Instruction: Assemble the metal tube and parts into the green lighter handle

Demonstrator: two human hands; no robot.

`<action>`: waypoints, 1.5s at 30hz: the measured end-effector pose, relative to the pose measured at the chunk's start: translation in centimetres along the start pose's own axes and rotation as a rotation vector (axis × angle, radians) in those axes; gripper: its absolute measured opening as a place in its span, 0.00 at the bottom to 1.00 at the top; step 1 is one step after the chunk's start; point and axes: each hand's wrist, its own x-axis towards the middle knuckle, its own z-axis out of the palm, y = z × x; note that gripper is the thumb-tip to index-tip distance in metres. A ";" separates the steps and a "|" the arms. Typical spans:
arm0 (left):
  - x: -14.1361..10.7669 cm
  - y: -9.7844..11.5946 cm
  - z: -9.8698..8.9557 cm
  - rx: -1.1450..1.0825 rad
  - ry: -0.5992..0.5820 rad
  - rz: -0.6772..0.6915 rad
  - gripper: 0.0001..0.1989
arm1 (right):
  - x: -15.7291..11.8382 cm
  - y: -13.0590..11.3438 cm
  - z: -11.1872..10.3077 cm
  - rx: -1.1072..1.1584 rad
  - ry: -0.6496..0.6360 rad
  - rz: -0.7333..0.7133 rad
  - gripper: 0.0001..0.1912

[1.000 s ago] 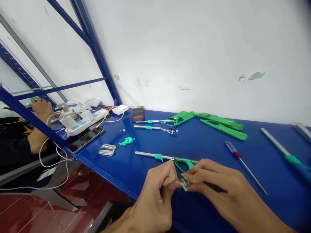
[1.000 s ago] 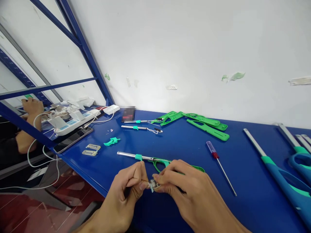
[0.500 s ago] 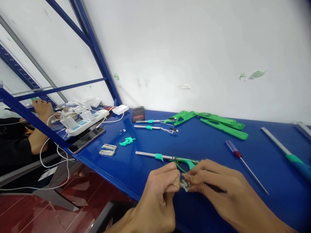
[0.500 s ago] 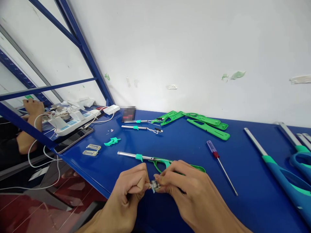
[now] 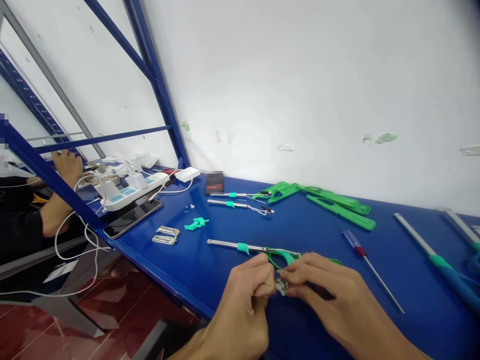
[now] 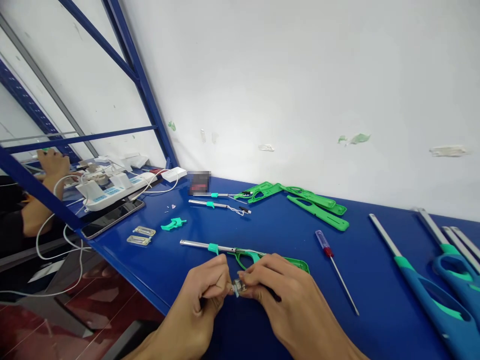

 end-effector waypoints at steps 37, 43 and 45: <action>7.6 -1.7 -3.1 0.775 -0.536 0.474 0.16 | -5.0 3.9 -4.1 -0.771 -0.005 -0.060 0.19; 7.4 -2.4 -2.5 0.774 -0.401 0.542 0.15 | -5.3 4.8 -4.2 -0.758 -0.007 -0.027 0.18; 7.2 -2.6 -2.6 0.766 -0.404 0.552 0.17 | -5.0 4.9 -4.2 -0.755 0.006 -0.036 0.18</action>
